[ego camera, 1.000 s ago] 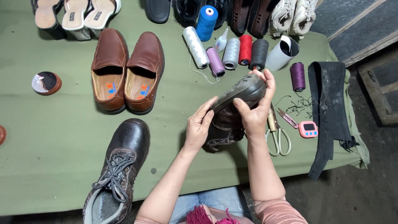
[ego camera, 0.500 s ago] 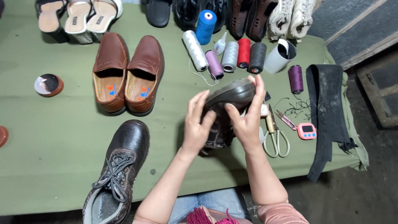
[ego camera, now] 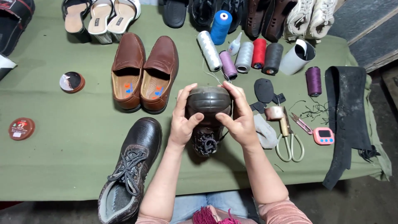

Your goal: The person cleans a dark brown leather boot by applying a liquid from a white bottle and scrubbing the surface with a brush and a cloth. They rotate the boot to clean different sides, including the toe, sides, and heel, while other shoes and tools are visible on the green work surface.

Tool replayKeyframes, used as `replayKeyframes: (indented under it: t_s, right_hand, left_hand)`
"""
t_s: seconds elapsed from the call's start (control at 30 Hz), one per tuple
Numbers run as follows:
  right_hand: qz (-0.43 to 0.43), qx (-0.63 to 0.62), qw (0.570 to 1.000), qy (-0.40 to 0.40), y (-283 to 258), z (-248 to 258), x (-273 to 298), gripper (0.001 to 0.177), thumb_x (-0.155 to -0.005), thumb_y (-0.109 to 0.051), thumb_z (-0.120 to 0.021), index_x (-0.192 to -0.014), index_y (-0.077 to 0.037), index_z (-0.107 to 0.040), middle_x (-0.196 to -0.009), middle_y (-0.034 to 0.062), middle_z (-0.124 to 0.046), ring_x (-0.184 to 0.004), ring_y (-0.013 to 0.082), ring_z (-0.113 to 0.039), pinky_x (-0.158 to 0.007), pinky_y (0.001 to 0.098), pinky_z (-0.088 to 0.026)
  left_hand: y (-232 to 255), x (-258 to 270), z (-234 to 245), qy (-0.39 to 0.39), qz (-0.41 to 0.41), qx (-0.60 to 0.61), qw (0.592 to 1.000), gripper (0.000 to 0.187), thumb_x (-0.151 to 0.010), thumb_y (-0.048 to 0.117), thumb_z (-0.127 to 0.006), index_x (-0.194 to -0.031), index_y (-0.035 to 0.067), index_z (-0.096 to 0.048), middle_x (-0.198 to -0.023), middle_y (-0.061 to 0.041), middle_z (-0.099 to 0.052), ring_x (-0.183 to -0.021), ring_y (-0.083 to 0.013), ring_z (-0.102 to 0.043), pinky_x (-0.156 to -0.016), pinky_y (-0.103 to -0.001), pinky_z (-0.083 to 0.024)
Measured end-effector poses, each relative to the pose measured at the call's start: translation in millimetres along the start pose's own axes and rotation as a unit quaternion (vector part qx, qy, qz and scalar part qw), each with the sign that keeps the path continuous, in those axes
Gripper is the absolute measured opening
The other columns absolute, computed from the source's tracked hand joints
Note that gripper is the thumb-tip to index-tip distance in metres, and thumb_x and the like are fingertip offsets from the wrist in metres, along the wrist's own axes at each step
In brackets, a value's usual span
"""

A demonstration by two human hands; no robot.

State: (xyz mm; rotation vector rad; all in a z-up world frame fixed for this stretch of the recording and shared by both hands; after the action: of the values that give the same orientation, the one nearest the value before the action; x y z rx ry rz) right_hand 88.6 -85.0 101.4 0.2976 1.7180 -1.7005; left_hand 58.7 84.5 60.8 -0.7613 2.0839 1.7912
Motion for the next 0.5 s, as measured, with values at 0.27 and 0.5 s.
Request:
replayKeyframes:
  t_s: [0.27,0.5]
  right_hand:
    - [-0.002,0.025,0.999,-0.023,11.8,-18.2,-7.0,0.089,-0.080,-0.030,-0.089,-0.149,0.005,-0.045,-0.136,0.0214,-0.056,-0.132,0.0312,-0.053,-0.117,0.0461,-0.037]
    - [-0.089,-0.011,0.991,-0.096,73.7,-16.5,33.4,0.116,-0.074,-0.038,-0.091,-0.162,-0.002,-0.025,-0.159,0.0246,-0.039,-0.146,0.0316,-0.035,-0.124,0.0541,-0.023]
  left_hand:
    - [-8.8,1.1,20.8,0.023,-0.012,-0.111,0.993,0.123,-0.065,0.078,-0.077,-0.158,0.008,-0.037,-0.145,-0.016,-0.049,-0.134,-0.0272,-0.045,-0.118,-0.046,-0.031]
    - [-50.4,37.6,36.8,0.099,0.052,0.067,0.991,0.126,-0.059,0.026,-0.098,-0.161,0.014,-0.025,-0.139,-0.014,-0.058,-0.123,-0.0206,-0.055,-0.112,-0.041,-0.043]
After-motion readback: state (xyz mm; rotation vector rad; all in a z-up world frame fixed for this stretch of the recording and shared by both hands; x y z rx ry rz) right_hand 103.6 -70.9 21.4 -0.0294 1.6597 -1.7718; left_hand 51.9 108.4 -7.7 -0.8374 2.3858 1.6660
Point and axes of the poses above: each hand's wrist, its own x-axis away from the middle knuckle, its own z-axis out of the back of the hand, y = z × x, the point moved 7 cm from there along -x, towards the middle knuckle
